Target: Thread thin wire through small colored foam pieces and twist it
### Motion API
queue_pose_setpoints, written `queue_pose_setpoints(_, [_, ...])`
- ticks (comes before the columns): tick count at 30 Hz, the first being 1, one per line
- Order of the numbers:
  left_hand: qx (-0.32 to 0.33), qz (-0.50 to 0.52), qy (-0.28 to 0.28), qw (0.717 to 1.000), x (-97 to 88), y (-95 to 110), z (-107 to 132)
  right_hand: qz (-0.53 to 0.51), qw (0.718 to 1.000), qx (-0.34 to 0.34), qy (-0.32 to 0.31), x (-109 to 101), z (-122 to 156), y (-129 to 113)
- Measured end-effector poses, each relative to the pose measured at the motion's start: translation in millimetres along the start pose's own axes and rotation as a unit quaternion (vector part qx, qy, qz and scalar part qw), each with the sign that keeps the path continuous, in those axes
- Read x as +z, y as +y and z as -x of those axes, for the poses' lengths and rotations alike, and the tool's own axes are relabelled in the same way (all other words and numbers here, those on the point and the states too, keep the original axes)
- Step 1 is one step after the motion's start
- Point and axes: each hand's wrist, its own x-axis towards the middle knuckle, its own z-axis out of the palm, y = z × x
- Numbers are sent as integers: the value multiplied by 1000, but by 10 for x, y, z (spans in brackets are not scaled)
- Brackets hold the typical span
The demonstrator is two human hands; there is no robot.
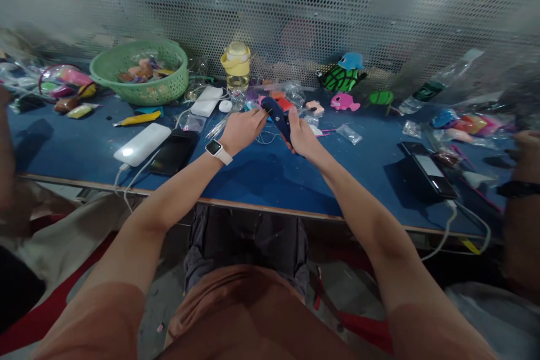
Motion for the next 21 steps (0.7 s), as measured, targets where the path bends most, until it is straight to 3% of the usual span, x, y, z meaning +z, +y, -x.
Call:
queue_pose_setpoints(4, [-10, -24, 3, 1000, 48, -17, -19, 13, 1000, 23, -12, -59, -72, 79])
queue_pose_setpoints(7, [-21, -29, 2, 999, 68, -44, -42, -33, 997, 8, -63, -63, -103, 115])
queue_pose_setpoints(17, [-24, -48, -7, 999, -48, -29, -49, -56, 986, 47, -150, -259, -1, -47])
queue_pose_setpoints(21, [-22, -47, 18, 999, -77, -104, -53, -47, 985, 46, -160, -323, 9, -49])
